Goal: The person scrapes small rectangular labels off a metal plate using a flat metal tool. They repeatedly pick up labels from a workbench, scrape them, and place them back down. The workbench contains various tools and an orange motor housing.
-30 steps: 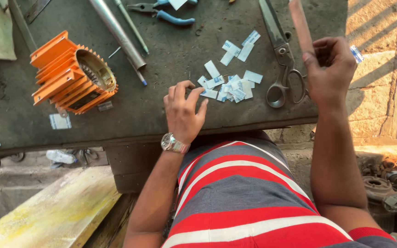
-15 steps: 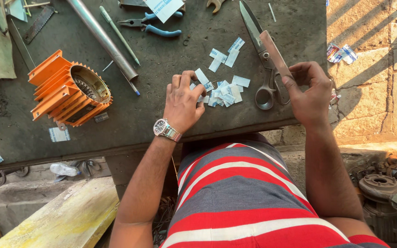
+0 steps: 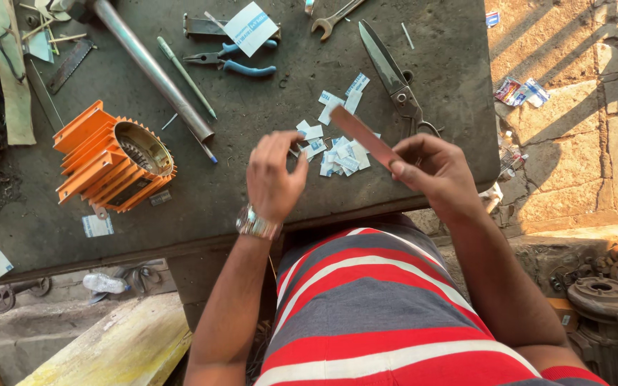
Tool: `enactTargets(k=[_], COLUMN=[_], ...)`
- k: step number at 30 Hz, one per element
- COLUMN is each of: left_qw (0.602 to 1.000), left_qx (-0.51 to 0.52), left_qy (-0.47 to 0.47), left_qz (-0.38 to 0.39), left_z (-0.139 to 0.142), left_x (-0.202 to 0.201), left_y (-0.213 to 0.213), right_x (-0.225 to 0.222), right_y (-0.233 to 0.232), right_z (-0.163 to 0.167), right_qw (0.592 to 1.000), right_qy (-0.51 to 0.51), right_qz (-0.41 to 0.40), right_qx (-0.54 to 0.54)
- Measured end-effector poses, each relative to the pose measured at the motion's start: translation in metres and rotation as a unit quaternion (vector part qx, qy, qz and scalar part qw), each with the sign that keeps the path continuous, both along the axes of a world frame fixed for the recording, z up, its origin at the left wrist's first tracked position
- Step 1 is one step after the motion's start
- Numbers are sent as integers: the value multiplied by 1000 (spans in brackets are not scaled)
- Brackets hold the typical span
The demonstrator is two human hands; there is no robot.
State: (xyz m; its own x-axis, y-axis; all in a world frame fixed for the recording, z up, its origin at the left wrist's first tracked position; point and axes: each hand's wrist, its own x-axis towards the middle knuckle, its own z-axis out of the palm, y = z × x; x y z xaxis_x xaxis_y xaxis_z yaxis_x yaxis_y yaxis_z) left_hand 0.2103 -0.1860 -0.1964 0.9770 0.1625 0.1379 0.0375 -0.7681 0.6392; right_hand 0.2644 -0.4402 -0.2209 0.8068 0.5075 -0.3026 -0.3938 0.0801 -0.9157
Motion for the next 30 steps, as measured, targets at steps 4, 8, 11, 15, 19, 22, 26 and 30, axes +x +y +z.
enactTargets(k=[4,8,11,15,19,22,26,30], left_qw=[999,997,995,996,971,883,795,773], left_qx=[41,83,91,72,-232,-449,-585,-620], left_qy=[-24,1,40,31,58,134,163,134], left_qz=[-2,-8,-32,-40,2,12,-2,-11], left_z=[2,7,11,14,9,6,9,17], left_x=[23,40,45,42,19,-8,-34,-52], left_y=[-2,0,4,6,-3,-15,-20,-19], right_x=[2,4,-1,-9,-13,-19,-27,-32], right_y=[5,6,8,11,15,23,31,30], right_z=[3,8,8,6,6,10,24,39], right_qw=[998,997,995,996,999,999,998,994], right_qy=[-36,-48,-48,-31,-11,-8,-40,-87], right_qz=[-29,-30,-30,-32,0,34,42,49], right_qx=[-52,-53,-80,-81,-36,10,6,-40])
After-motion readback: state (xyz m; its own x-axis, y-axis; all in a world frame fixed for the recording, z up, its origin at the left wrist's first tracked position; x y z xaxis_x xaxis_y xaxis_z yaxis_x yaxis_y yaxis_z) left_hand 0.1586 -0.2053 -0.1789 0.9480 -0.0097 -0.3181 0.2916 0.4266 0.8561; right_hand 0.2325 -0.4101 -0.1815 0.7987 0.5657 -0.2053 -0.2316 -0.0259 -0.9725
